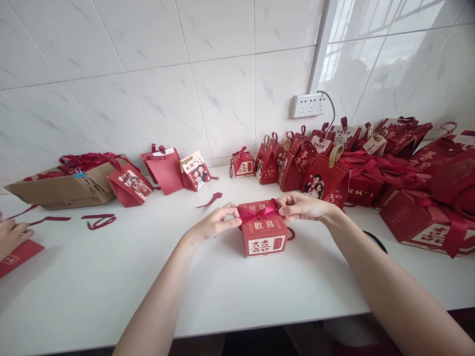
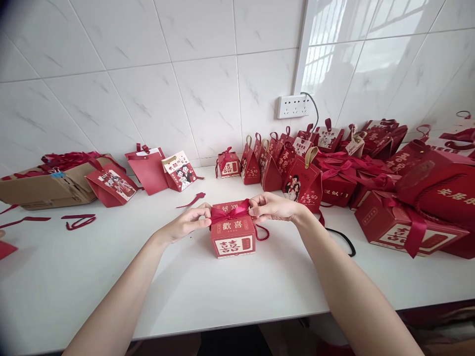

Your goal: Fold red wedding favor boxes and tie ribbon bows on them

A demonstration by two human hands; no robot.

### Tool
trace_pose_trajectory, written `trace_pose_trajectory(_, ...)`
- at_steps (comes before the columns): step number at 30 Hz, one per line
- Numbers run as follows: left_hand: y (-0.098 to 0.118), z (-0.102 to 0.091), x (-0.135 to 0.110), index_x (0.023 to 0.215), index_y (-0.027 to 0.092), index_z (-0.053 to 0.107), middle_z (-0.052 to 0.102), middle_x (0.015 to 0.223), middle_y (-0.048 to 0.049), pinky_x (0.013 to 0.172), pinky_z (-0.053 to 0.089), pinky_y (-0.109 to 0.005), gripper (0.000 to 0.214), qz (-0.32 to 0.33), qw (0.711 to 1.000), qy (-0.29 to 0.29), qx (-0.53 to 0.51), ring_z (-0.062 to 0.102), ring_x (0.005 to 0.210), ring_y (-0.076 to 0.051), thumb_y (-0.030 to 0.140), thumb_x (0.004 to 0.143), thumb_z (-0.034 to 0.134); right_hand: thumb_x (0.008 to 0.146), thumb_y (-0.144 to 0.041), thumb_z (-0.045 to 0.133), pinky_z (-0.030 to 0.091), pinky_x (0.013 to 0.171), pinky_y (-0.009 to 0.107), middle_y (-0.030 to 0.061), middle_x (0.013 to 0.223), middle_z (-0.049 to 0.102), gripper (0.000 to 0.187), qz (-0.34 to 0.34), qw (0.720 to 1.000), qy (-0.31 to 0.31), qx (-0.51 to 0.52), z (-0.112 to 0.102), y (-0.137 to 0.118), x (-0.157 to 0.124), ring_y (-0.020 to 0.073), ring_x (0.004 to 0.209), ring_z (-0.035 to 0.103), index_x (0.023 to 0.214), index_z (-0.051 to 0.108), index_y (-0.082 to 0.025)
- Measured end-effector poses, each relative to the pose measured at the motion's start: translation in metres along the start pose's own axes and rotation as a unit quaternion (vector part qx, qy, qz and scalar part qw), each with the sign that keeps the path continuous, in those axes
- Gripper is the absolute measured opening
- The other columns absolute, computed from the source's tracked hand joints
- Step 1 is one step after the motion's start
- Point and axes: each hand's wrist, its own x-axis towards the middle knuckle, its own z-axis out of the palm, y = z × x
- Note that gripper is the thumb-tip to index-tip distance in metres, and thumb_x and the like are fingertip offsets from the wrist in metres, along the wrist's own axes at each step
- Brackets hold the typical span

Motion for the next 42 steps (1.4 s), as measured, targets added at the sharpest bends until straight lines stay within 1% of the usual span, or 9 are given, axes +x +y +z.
trace_pose_trajectory(6,-0.0023,-0.0009,0.0007,0.069,0.020,0.053,0.046,0.093,-0.0008,0.091,0.037,-0.030,0.027,0.004,1.000,-0.008,-0.018,0.050,0.094,-0.018,0.046,0.078,0.056,0.063,-0.038,0.077,0.020,0.044,0.018,-0.0107,0.050,0.031,0.051,0.011,1.000,0.015,0.006,0.0003,0.0005,0.0009,0.0019,0.046,0.032,0.057,0.031,-0.018)
trace_pose_trajectory(12,-0.0070,-0.0001,0.0015,0.072,0.019,0.055,0.044,0.095,-0.0002,0.090,0.036,-0.029,0.026,-0.001,0.997,-0.028,-0.072,0.048,0.094,-0.016,0.044,0.080,0.057,0.061,-0.033,0.080,0.027,0.046,0.017,-0.0104,0.052,0.032,0.052,0.020,0.999,0.015,0.043,-0.0002,0.0022,0.0028,0.0010,0.047,0.033,0.056,0.031,-0.017)
trace_pose_trajectory(14,-0.0076,0.0003,0.0016,0.074,0.020,0.057,0.043,0.095,-0.0002,0.090,0.036,-0.028,0.025,-0.003,0.996,-0.030,-0.078,0.048,0.095,-0.016,0.043,0.081,0.056,0.060,-0.032,0.080,0.028,0.046,0.017,-0.0103,0.052,0.032,0.051,0.023,0.998,0.015,0.049,0.0002,0.0020,0.0026,0.0012,0.047,0.034,0.056,0.031,-0.017)
trace_pose_trajectory(21,-0.0046,-0.0002,0.0009,0.077,0.020,0.059,0.045,0.099,-0.0002,0.092,0.034,-0.028,0.023,-0.013,0.997,-0.036,-0.072,0.048,0.097,-0.016,0.043,0.081,0.056,0.060,-0.031,0.080,0.027,0.046,0.016,-0.0102,0.051,0.034,0.050,0.026,0.998,0.025,0.044,0.0015,0.0003,0.0004,0.0014,0.047,0.036,0.056,0.033,-0.017)
trace_pose_trajectory(26,-0.0013,-0.0008,-0.0004,0.076,0.021,0.059,0.046,0.099,-0.0003,0.093,0.032,-0.028,0.024,-0.017,0.998,-0.029,-0.048,0.047,0.099,-0.017,0.044,0.081,0.055,0.059,-0.032,0.080,0.028,0.047,0.016,-0.0102,0.050,0.034,0.050,0.029,0.998,0.028,0.046,0.0018,-0.0009,0.0006,0.0016,0.047,0.037,0.056,0.033,-0.017)
trace_pose_trajectory(30,-0.0002,-0.0011,-0.0009,0.075,0.021,0.058,0.046,0.097,-0.0005,0.091,0.033,-0.028,0.025,-0.022,0.999,-0.023,-0.032,0.047,0.099,-0.018,0.045,0.081,0.055,0.060,-0.031,0.080,0.031,0.049,0.017,-0.0088,0.052,0.038,0.048,0.029,0.998,0.026,0.042,0.0022,-0.0013,0.0008,0.0030,0.049,0.041,0.056,0.034,-0.016)
trace_pose_trajectory(33,-0.0008,-0.0011,-0.0005,0.073,0.020,0.057,0.046,0.096,-0.0003,0.091,0.034,-0.029,0.025,-0.022,0.999,-0.022,-0.031,0.047,0.097,-0.017,0.044,0.080,0.055,0.060,-0.030,0.080,0.031,0.048,0.017,-0.0086,0.052,0.039,0.048,0.027,0.999,0.024,0.041,0.0018,-0.0006,0.0008,0.0031,0.050,0.042,0.057,0.034,-0.017)
trace_pose_trajectory(36,-0.0020,-0.0010,0.0005,0.072,0.020,0.057,0.046,0.097,-0.0002,0.090,0.034,-0.029,0.025,-0.020,0.999,-0.022,-0.037,0.048,0.095,-0.017,0.044,0.079,0.056,0.061,-0.030,0.080,0.030,0.048,0.017,-0.0087,0.052,0.038,0.048,0.026,0.999,0.020,0.042,0.0005,0.0011,0.0010,0.0027,0.049,0.040,0.057,0.034,-0.017)
trace_pose_trajectory(42,-0.0063,-0.0015,0.0019,0.071,0.020,0.055,0.044,0.094,0.0000,0.088,0.035,-0.029,0.028,-0.009,0.998,-0.027,-0.063,0.048,0.092,-0.017,0.047,0.078,0.058,0.063,-0.031,0.078,0.027,0.045,0.016,-0.0103,0.051,0.031,0.050,0.009,0.998,0.013,0.054,-0.0014,0.0059,0.0030,0.0008,0.046,0.032,0.056,0.031,-0.017)
